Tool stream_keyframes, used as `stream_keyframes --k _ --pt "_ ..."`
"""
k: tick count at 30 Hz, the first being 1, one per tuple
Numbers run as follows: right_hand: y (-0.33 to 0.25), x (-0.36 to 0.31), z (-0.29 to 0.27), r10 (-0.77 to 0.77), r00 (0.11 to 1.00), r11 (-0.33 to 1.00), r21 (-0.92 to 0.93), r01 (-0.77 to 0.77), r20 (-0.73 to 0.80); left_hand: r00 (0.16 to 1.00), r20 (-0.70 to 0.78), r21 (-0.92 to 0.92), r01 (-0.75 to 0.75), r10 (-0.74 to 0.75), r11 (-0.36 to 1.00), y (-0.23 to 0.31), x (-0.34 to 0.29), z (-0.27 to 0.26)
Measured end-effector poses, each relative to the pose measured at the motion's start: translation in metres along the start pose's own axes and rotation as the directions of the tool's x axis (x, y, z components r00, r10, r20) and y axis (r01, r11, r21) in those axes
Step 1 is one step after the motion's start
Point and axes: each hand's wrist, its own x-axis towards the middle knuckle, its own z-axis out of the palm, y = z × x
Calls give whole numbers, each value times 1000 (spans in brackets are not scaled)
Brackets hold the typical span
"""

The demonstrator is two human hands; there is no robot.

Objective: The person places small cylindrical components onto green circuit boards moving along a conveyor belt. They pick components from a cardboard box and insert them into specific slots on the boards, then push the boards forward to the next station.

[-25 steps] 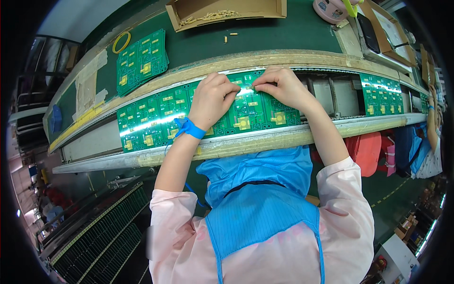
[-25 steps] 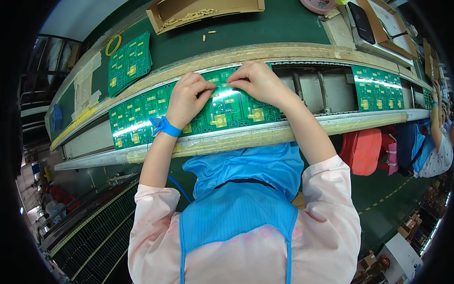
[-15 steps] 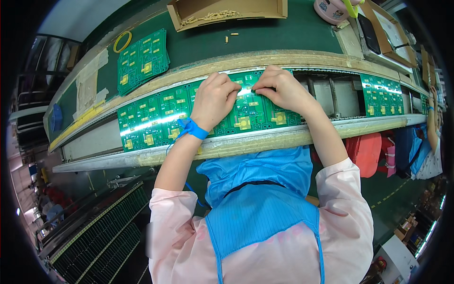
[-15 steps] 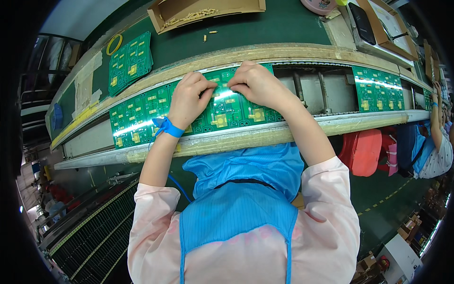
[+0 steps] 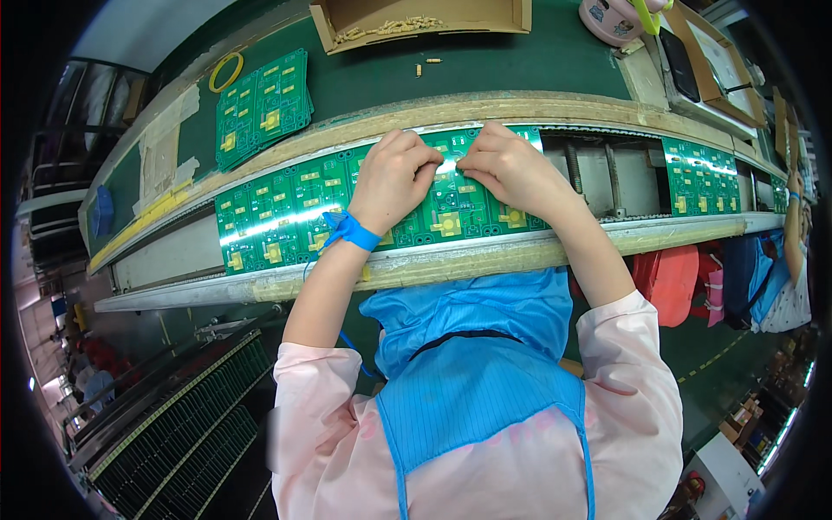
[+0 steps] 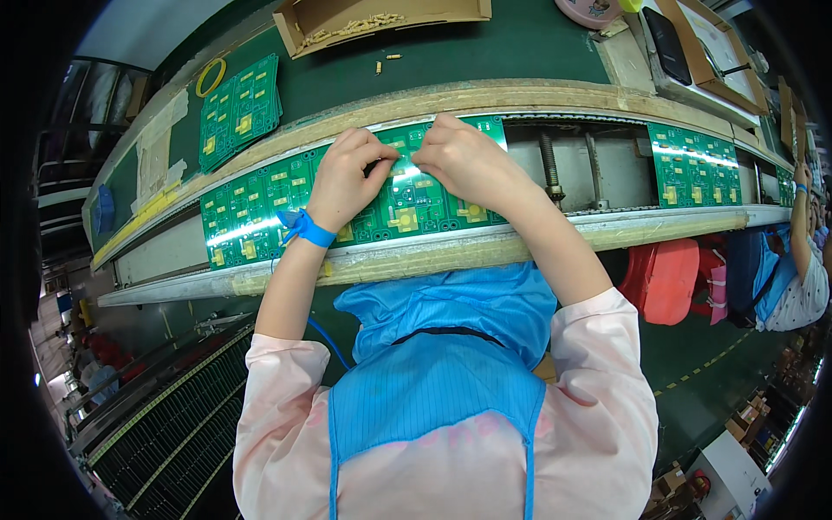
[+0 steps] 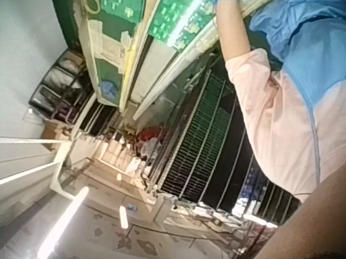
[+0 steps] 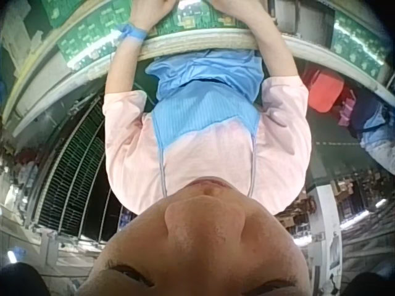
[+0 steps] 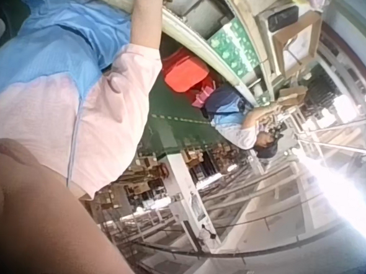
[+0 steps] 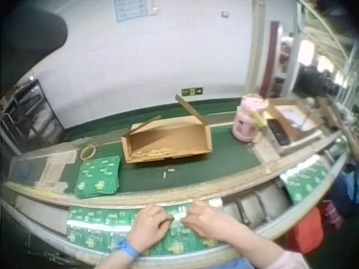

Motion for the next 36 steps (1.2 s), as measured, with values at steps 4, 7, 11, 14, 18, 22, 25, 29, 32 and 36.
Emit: stream_keyframes --k 4,7,11,14,18,22,25,29,32,36 --pt "0 0 1 22 1000 999 34 -23 13 998 -3 29 -63 63 998 0 0 -1" --pt "-1 1 0 26 999 999 28 -27 18 993 33 24 -114 113 993 -1 -2 -5" --pt "-1 1 1 52 998 998 33 -53 35 994 30 76 -104 102 992 0 -4 -5" --pt "-3 2 2 46 999 999 14 -46 29 997 34 130 -78 74 988 5 -6 -6" --pt "-12 1 4 40 998 985 -169 -30 56 993 -3 172 113 -114 979 23 -19 -26" --pt "-14 3 -4 115 984 986 -132 -97 135 838 -257 269 540 -481 797 16 -63 -58" --pt "-9 17 -22 231 935 972 -14 -236 268 658 -371 391 750 -655 533 -10 -113 -59" --pt "-6 42 -51 269 943 963 -46 -265 195 617 -333 564 737 -713 373 2 -111 -42" --pt "25 55 -48 266 962 962 -79 -261 66 638 -290 569 714 -713 408 14 -102 -36" --pt "66 71 -14 193 978 960 -190 -206 -84 751 -214 668 579 -624 467 43 -85 -16"
